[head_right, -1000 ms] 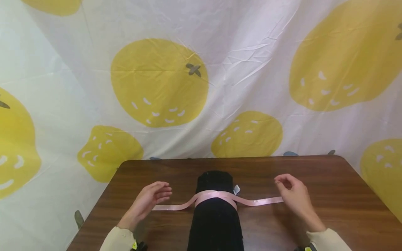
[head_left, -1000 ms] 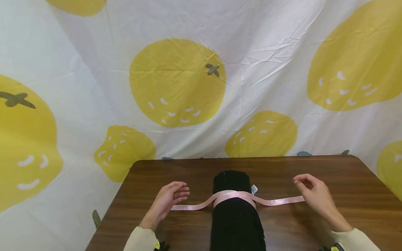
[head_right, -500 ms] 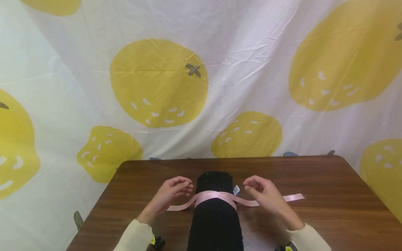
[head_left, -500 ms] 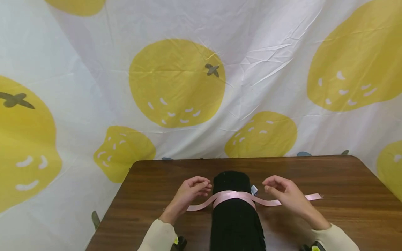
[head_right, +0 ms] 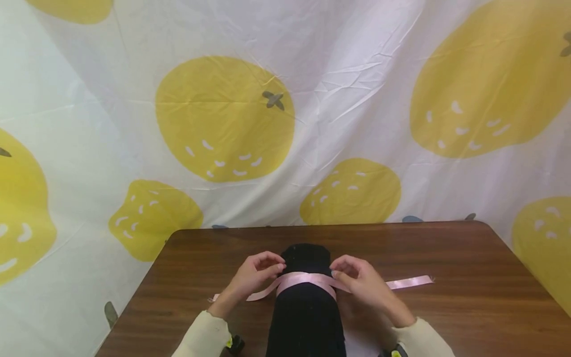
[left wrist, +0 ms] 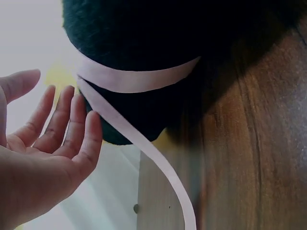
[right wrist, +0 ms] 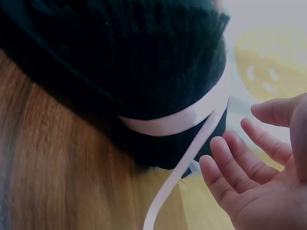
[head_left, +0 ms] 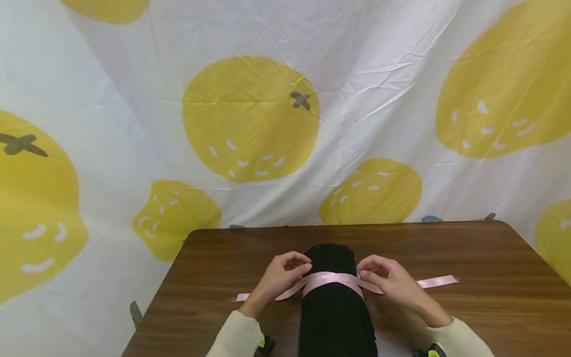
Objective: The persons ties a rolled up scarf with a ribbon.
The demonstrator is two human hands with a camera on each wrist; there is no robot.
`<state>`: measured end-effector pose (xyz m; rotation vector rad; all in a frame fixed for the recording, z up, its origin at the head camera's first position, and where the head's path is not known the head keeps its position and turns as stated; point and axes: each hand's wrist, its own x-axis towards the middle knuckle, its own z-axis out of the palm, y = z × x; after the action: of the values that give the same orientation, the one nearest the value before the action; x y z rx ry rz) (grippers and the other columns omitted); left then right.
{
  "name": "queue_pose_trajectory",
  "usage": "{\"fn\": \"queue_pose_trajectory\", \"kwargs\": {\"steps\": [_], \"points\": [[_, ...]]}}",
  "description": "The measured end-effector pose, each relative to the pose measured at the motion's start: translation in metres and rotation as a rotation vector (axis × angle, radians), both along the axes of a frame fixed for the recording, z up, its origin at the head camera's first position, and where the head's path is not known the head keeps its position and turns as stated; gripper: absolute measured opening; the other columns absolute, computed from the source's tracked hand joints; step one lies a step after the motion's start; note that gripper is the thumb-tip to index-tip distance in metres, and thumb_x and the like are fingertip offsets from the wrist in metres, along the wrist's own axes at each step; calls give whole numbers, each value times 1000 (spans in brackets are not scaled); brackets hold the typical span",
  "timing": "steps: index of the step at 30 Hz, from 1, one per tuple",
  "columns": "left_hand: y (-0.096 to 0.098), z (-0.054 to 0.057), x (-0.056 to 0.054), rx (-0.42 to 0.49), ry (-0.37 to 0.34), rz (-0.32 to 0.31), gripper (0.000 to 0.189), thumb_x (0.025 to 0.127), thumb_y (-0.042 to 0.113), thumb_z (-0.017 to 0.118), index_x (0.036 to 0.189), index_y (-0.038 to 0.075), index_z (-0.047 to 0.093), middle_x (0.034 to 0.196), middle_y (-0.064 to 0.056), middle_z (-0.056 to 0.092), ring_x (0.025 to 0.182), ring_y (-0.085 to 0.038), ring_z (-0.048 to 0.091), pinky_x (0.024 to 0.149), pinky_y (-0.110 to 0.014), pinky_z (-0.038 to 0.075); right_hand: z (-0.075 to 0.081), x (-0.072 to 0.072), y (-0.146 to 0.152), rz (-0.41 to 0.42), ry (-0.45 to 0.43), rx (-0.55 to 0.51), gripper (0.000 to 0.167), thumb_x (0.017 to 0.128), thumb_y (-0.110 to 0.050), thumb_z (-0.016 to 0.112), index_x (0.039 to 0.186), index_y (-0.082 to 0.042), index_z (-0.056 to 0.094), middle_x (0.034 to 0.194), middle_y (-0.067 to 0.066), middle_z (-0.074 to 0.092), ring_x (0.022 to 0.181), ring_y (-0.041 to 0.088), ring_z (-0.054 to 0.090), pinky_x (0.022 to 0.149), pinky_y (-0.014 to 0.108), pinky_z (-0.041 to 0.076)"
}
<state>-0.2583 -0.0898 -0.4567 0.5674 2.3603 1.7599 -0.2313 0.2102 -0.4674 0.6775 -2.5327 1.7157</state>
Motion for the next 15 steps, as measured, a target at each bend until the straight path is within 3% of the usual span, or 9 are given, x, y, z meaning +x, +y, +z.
{"fn": "queue_pose_trajectory", "kwargs": {"steps": [3, 6, 10, 15], "points": [[4, 0, 1, -58, 49, -12, 19, 93, 21, 69, 107, 9, 71, 103, -8, 71, 88, -15, 64, 80, -25, 51, -1, -1, -5, 32, -28, 6, 17, 96, -15, 65, 108, -3, 65, 96, 12, 68, 78, 16, 64, 65, 29, 54], [7, 6, 7, -88, 62, -29, 17, 92, 17, 69, 106, 7, 70, 100, -8, 70, 86, -15, 62, 77, -24, 51, -3, -2, -11, 46, -33, 16, 16, 95, -16, 66, 106, -5, 66, 90, 9, 66, 73, 19, 61, 59, 29, 51], [11, 5, 6, -130, 74, -49, 17, 91, 17, 71, 104, 6, 70, 92, -5, 68, 79, -15, 61, 69, -23, 50, -6, -4, -19, 13, 0, 46, 15, 93, -18, 70, 102, -7, 65, 85, 4, 64, 72, 16, 60, 60, 26, 49], [14, -5, -2, -171, 98, -67, 17, 88, 20, 75, 100, 8, 70, 84, 1, 63, 71, -9, 57, 63, -21, 48, -10, -5, -25, -39, 61, 75, 15, 91, -20, 73, 97, -11, 63, 83, 0, 59, 72, 11, 57, 63, 27, 49]]}}
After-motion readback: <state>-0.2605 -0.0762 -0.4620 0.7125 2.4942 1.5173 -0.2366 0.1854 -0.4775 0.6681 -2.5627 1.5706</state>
